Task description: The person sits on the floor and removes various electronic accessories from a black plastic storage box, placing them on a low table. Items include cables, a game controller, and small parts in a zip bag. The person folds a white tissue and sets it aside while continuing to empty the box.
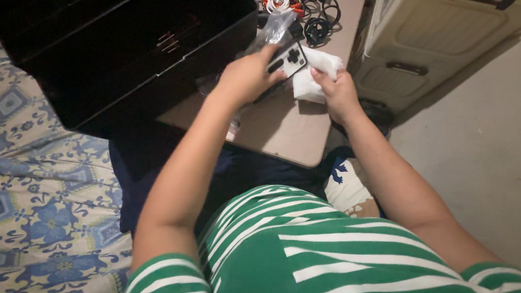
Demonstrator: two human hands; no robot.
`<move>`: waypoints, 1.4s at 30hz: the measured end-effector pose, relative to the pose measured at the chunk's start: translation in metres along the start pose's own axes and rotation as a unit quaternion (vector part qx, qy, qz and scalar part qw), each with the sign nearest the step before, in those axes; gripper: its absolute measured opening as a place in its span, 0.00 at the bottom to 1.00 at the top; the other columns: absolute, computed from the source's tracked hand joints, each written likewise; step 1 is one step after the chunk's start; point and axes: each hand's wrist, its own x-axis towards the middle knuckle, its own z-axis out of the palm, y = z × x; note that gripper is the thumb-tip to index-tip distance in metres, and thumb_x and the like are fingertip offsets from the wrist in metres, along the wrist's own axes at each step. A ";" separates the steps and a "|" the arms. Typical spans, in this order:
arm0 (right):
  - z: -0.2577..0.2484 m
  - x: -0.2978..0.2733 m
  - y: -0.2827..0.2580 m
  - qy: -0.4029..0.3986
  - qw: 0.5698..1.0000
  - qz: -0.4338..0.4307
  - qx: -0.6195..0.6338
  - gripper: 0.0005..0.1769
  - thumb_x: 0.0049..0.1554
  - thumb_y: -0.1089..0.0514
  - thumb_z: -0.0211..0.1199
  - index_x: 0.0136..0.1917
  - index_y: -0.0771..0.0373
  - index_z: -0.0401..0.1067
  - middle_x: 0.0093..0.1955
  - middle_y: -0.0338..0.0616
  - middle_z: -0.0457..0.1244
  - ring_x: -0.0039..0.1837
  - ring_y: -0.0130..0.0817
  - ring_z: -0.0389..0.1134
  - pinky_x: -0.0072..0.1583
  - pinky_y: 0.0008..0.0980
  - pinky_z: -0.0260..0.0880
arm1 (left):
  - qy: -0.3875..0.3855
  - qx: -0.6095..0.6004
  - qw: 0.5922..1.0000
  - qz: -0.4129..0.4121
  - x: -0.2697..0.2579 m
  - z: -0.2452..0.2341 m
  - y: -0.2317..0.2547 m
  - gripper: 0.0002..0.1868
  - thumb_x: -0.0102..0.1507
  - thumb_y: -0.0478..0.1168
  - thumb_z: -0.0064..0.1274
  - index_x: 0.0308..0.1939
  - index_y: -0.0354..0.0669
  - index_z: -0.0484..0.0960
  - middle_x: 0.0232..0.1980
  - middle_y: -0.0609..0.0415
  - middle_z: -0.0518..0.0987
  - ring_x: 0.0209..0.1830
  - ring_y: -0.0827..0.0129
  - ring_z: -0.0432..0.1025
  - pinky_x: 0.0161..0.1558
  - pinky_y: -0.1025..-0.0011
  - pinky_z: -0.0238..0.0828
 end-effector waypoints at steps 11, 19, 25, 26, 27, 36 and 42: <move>-0.003 0.006 0.003 0.005 0.997 -0.002 0.073 0.18 0.65 0.58 0.63 0.65 0.68 0.69 0.56 0.44 0.69 0.54 0.33 0.73 0.56 0.36 0.75 | 0.158 0.118 0.980 0.039 -0.017 0.015 -0.013 0.22 0.64 0.45 0.61 0.62 0.51 0.80 0.58 0.55 0.78 0.62 0.58 0.69 0.58 0.58 0.67; -0.014 0.011 0.003 0.074 0.984 0.032 0.160 0.22 0.66 0.48 0.58 0.65 0.64 0.63 0.54 0.54 0.68 0.49 0.48 0.73 0.48 0.48 0.77 | 0.107 0.139 0.981 0.080 -0.039 0.031 -0.004 0.28 0.58 0.49 0.62 0.62 0.50 0.78 0.66 0.50 0.73 0.66 0.53 0.66 0.61 0.51 0.62; -0.026 0.017 0.014 0.110 0.960 0.068 0.247 0.21 0.66 0.48 0.57 0.65 0.62 0.64 0.52 0.51 0.67 0.47 0.46 0.71 0.50 0.50 0.77 | 0.120 0.125 0.983 0.061 -0.032 0.033 -0.004 0.31 0.57 0.45 0.61 0.65 0.47 0.76 0.70 0.44 0.71 0.64 0.50 0.67 0.58 0.53 0.65; -0.029 0.017 0.017 0.110 0.958 0.077 0.254 0.20 0.66 0.47 0.55 0.65 0.62 0.65 0.52 0.50 0.67 0.48 0.45 0.71 0.51 0.50 0.77 | 0.121 0.129 0.982 0.061 -0.033 0.032 -0.002 0.31 0.57 0.44 0.61 0.65 0.47 0.76 0.70 0.44 0.71 0.64 0.50 0.67 0.59 0.53 0.65; -0.032 0.020 0.019 0.112 0.955 0.084 0.262 0.20 0.67 0.47 0.54 0.64 0.62 0.66 0.52 0.50 0.67 0.48 0.44 0.70 0.52 0.49 0.78 | 0.122 0.129 0.981 0.074 -0.035 0.030 0.003 0.28 0.58 0.43 0.60 0.64 0.48 0.77 0.69 0.46 0.72 0.64 0.50 0.67 0.59 0.53 0.65; -0.051 0.030 0.036 0.064 0.936 0.089 0.334 0.21 0.68 0.50 0.49 0.65 0.67 0.70 0.57 0.51 0.68 0.51 0.40 0.70 0.58 0.45 0.77 | 0.141 0.132 0.976 0.103 -0.069 0.045 0.024 0.22 0.60 0.41 0.55 0.59 0.50 0.79 0.69 0.47 0.72 0.70 0.46 0.63 0.68 0.45 0.57; -0.047 0.026 0.030 0.072 0.941 0.102 0.314 0.20 0.68 0.49 0.49 0.63 0.64 0.70 0.54 0.48 0.68 0.50 0.41 0.70 0.57 0.45 0.76 | 0.134 0.193 0.969 0.081 -0.061 0.059 0.020 0.24 0.60 0.40 0.55 0.61 0.53 0.79 0.74 0.47 0.69 0.78 0.49 0.56 0.74 0.39 0.44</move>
